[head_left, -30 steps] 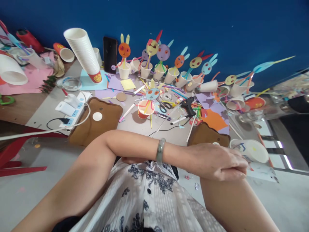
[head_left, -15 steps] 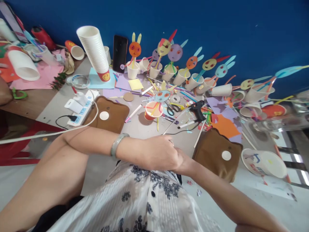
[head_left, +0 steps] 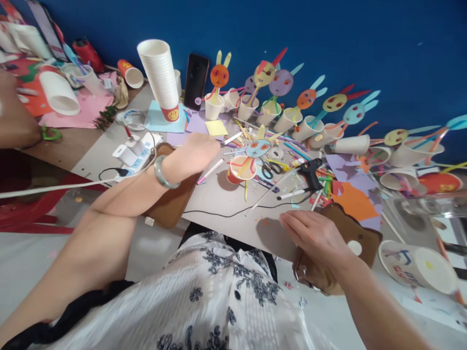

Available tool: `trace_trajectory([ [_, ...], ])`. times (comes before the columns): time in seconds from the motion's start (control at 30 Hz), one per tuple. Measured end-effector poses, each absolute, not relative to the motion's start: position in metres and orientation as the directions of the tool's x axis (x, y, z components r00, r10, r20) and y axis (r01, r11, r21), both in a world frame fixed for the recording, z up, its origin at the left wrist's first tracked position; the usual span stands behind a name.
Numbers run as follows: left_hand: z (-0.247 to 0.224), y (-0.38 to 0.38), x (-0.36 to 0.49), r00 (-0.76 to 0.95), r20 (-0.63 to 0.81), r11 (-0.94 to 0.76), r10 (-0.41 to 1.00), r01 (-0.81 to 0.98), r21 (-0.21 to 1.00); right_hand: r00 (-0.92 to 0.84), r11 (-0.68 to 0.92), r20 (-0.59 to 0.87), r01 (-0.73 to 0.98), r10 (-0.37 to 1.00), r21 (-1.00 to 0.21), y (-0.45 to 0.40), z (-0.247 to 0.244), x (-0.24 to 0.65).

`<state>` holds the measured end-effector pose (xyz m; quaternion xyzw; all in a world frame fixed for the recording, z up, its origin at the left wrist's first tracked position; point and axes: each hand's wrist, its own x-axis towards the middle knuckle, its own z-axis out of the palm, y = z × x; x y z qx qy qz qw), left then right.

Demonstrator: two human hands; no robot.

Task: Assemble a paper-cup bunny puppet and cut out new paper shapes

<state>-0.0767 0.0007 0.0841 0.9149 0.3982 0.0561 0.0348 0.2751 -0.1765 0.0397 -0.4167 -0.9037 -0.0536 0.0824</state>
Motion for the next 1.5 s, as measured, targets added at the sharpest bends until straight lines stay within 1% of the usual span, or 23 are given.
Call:
trace_trajectory([
  [0.03, 0.081, 0.011, -0.077, 0.616, 0.033, -0.617, 0.787, 0.787, 0.01, -0.64, 0.645, 0.204, 0.763, 0.741, 0.05, -0.175, 0.04, 0.276],
  [0.07, 0.077, 0.02, -0.076, 0.585, 0.023, -0.585, 0.81, 0.811, -0.011, -0.647, 0.648, 0.215, 0.758, 0.732, 0.075, -0.173, 0.04, 0.275],
  [0.2, 0.062, 0.041, -0.065, 0.548, -0.002, -0.548, 0.836, 0.836, -0.004, -0.704, 0.677, 0.254, 0.709, 0.664, 0.195, -0.165, 0.041, 0.267],
  [0.27, 0.059, 0.043, -0.061, 0.562, -0.042, -0.562, 0.826, 0.827, 0.017, -0.721, 0.689, 0.269, 0.691, 0.638, 0.219, -0.161, 0.041, 0.264],
  [0.33, 0.059, 0.043, -0.06, 0.604, -0.135, -0.603, 0.785, 0.796, 0.055, -0.724, 0.69, 0.277, 0.688, 0.632, 0.225, -0.157, 0.041, 0.264],
  [0.43, 0.061, 0.043, -0.065, 0.714, -0.298, -0.701, 0.634, 0.693, 0.168, -0.712, 0.662, 0.285, 0.702, 0.642, 0.262, -0.149, 0.04, 0.27],
  [0.5, 0.062, 0.043, -0.069, 0.737, -0.408, -0.704, 0.539, 0.66, 0.262, -0.697, 0.634, 0.293, 0.717, 0.655, 0.289, -0.143, 0.038, 0.275],
  [0.57, 0.063, 0.043, -0.07, 0.728, -0.466, -0.665, 0.503, 0.67, 0.33, -0.687, 0.623, 0.294, 0.726, 0.664, 0.291, -0.14, 0.034, 0.276],
  [0.63, 0.065, 0.039, -0.069, 0.734, -0.462, -0.655, 0.498, 0.667, 0.355, -0.69, 0.637, 0.281, 0.724, 0.667, 0.264, -0.138, 0.031, 0.273],
  [0.7, 0.066, 0.031, -0.067, 0.764, -0.443, -0.702, 0.469, 0.627, 0.337, -0.694, 0.659, 0.26, 0.719, 0.671, 0.221, -0.137, 0.027, 0.269],
  [0.8, 0.064, 0.012, -0.065, 0.782, -0.403, -0.781, 0.475, 0.586, 0.216, -0.697, 0.672, 0.25, 0.716, 0.672, 0.191, -0.136, 0.023, 0.264],
  [0.83, 0.061, 0.005, -0.066, 0.774, -0.38, -0.794, 0.506, 0.591, 0.146, -0.694, 0.667, 0.257, 0.719, 0.673, 0.197, -0.136, 0.022, 0.264],
  [0.93, 0.045, -0.013, -0.072, 0.824, -0.181, -0.839, 0.537, 0.544, -0.009, -0.648, 0.608, 0.295, 0.761, 0.702, 0.225, -0.135, 0.021, 0.269],
  [1.0, 0.032, -0.019, -0.077, 0.864, -0.08, -0.867, 0.498, 0.492, -0.077, -0.574, 0.53, 0.325, 0.819, 0.752, 0.219, -0.134, 0.019, 0.275],
  [1.07, 0.023, -0.021, -0.08, 0.873, -0.025, -0.868, 0.488, 0.482, -0.118, -0.469, 0.435, 0.345, 0.883, 0.813, 0.175, -0.133, 0.015, 0.284],
  [1.17, 0.021, -0.02, -0.079, 0.858, -0.011, -0.852, 0.513, 0.508, -0.122, -0.27, 0.275, 0.325, 0.961, 0.906, 0.03, -0.132, 0.007, 0.297],
  [1.2, 0.025, -0.02, -0.076, 0.853, -0.051, -0.853, 0.519, 0.514, -0.089, -0.199, 0.218, 0.311, 0.975, 0.929, -0.028, -0.131, 0.005, 0.301],
  [1.27, 0.039, -0.022, -0.07, 0.857, -0.207, -0.868, 0.473, 0.493, 0.056, -0.076, 0.121, 0.278, 0.982, 0.958, -0.148, -0.132, 0.003, 0.304],
  [1.33, 0.054, -0.027, -0.062, 0.889, -0.365, -0.868, 0.276, 0.394, 0.303, 0.006, 0.064, 0.237, 0.956, 0.972, -0.285, -0.132, 0.002, 0.301],
  [1.37, 0.06, -0.03, -0.057, 0.898, -0.395, -0.846, 0.196, 0.358, 0.395, 0.03, 0.047, 0.208, 0.932, 0.978, -0.36, -0.132, 0.001, 0.297],
  [1.4, 0.063, -0.033, -0.052, 0.91, -0.382, -0.831, 0.161, 0.334, 0.444, 0.043, 0.037, 0.174, 0.901, 0.984, -0.431, -0.131, 0.001, 0.291],
  [1.43, 0.065, -0.036, -0.047, 0.917, -0.373, -0.836, 0.142, 0.313, 0.451, 0.043, 0.032, 0.141, 0.871, 0.989, -0.491, -0.131, 0.001, 0.285],
  [1.5, 0.06, -0.04, -0.038, 0.919, -0.367, -0.868, 0.143, 0.295, 0.399, 0.009, 0.047, 0.097, 0.829, 0.995, -0.557, -0.127, 0.001, 0.27],
])
